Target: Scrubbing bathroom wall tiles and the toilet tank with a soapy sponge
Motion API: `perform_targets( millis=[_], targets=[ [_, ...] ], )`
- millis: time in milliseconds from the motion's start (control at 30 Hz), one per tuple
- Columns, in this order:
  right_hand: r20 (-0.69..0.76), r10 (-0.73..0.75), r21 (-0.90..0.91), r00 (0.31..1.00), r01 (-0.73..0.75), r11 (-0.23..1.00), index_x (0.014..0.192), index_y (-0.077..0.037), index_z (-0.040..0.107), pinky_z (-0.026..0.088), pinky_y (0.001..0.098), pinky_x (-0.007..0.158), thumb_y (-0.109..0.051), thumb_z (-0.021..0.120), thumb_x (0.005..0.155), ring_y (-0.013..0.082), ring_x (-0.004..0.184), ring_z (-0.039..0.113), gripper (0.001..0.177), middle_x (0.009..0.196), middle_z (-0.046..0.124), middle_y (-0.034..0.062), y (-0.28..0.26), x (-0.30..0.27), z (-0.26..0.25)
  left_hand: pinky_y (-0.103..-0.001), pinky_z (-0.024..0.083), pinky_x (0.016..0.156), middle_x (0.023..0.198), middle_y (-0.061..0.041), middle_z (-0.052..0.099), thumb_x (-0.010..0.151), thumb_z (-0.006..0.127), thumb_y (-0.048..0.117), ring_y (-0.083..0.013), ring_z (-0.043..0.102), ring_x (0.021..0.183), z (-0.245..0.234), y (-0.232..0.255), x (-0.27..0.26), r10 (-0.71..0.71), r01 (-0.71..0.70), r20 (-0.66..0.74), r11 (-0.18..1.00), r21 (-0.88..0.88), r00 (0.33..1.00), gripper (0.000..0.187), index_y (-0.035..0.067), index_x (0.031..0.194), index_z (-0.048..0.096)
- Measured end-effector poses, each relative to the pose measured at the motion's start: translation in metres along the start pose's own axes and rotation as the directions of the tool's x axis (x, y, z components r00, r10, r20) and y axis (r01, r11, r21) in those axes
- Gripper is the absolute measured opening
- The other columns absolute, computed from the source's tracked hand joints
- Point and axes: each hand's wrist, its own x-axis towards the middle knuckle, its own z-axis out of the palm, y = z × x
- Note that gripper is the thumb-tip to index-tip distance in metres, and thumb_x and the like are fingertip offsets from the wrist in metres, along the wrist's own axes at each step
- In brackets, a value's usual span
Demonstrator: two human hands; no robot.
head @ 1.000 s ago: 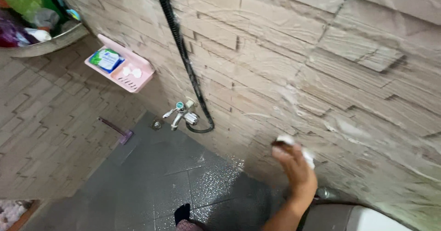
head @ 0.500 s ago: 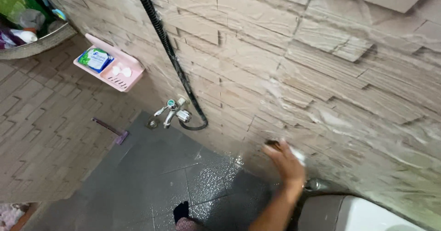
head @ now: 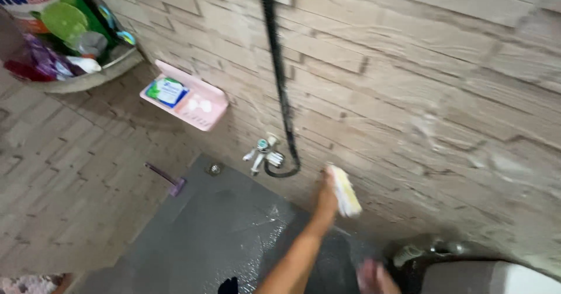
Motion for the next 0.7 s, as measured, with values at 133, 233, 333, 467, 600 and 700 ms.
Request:
perform_targets(
  millis=[133, 233, 333, 467, 600, 700],
  targets=[
    [0.154, -0.011, 0.116, 0.988, -0.007, 0.993, 0.141, -0.01, 0.051, 0.041, 0.0445, 0.085, -0.055, 0.047, 0.099, 0.0294, 0.11, 0.055, 0.062, 0.131, 0.058, 0.013, 0.053, 0.06, 0.09, -0.037, 0.056, 0.059, 0.083, -0.013, 0.073, 0.109, 0.037, 0.05, -0.023, 0.072, 0.071, -0.081, 0.042, -0.011, -0.063, 0.068, 0.274, 0.998, -0.006, 0.96, 0.052, 0.009, 0.099, 0.066],
    [0.346, -0.13, 0.281, 0.929, 0.03, 0.959, 0.123, -0.013, 0.067, 0.052, 0.045, 0.074, -0.036, 0.059, 0.095, 0.0248, 0.093, 0.068, 0.036, 0.113, 0.073, 0.0112, 0.083, 0.068, 0.16, -0.044, 0.047, 0.068, 0.091, -0.01, 0.069, 0.104, 0.039, 0.033, -0.028, 0.065, 0.081, -0.166, 0.076, 0.032, 0.396, -0.595, 0.455, 0.639, 0.488, 0.798, 0.03, 0.011, 0.103, 0.06],
    [0.393, -0.236, 0.341, 0.889, 0.097, 0.935, 0.136, -0.018, 0.056, 0.053, 0.0525, 0.089, -0.017, 0.061, 0.091, 0.0332, 0.107, 0.067, 0.045, 0.127, 0.068, 0.0185, 0.098, 0.058, 0.201, -0.049, 0.044, 0.085, 0.111, -0.014, 0.07, 0.1, 0.05, 0.02, -0.0364, 0.06, 0.101, -0.232, 0.162, 0.045, 0.593, -0.839, 0.621, 0.191, 0.51, 0.512, 0.026, 0.007, 0.115, 0.066],
    [-0.039, -0.315, 0.115, 0.948, 0.318, 0.941, 0.147, -0.03, 0.055, 0.05, 0.0351, 0.069, -0.043, 0.053, 0.098, 0.0177, 0.096, 0.063, 0.051, 0.125, 0.069, 0.0081, 0.109, 0.073, 0.248, -0.055, 0.05, 0.102, 0.113, -0.028, 0.069, 0.108, 0.045, 0.011, -0.0455, 0.063, 0.109, -0.267, 0.181, 0.124, 0.759, -0.909, 0.569, 0.07, 0.412, 0.316, 0.031, -0.011, 0.124, 0.061],
    [-0.023, -0.666, -0.153, 0.746, 0.656, 0.74, 0.134, -0.034, 0.062, 0.057, 0.0457, 0.091, -0.043, 0.046, 0.109, 0.0191, 0.109, 0.061, 0.031, 0.122, 0.063, 0.0012, 0.141, 0.166, 0.291, -0.045, 0.059, 0.084, 0.103, -0.014, 0.07, 0.103, 0.052, 0.024, -0.0319, 0.073, 0.098, -0.252, 0.124, 0.193, 0.45, -0.86, 0.781, -0.053, 0.507, 0.433, 0.031, 0.008, 0.127, 0.065],
    [0.144, -0.824, -0.988, 0.549, 0.128, -0.087, 0.142, -0.037, 0.053, 0.063, 0.0503, 0.071, -0.043, 0.049, 0.105, 0.0363, 0.095, 0.069, 0.037, 0.112, 0.054, 0.0091, 0.14, 0.133, 0.339, -0.053, 0.056, 0.075, 0.096, -0.026, 0.071, 0.111, 0.042, 0.034, -0.0473, 0.071, 0.094, -0.239, 0.128, 0.196, 0.309, -0.661, 0.613, 0.554, 0.506, 0.727, 0.038, 0.002, 0.117, 0.062]
  ],
)
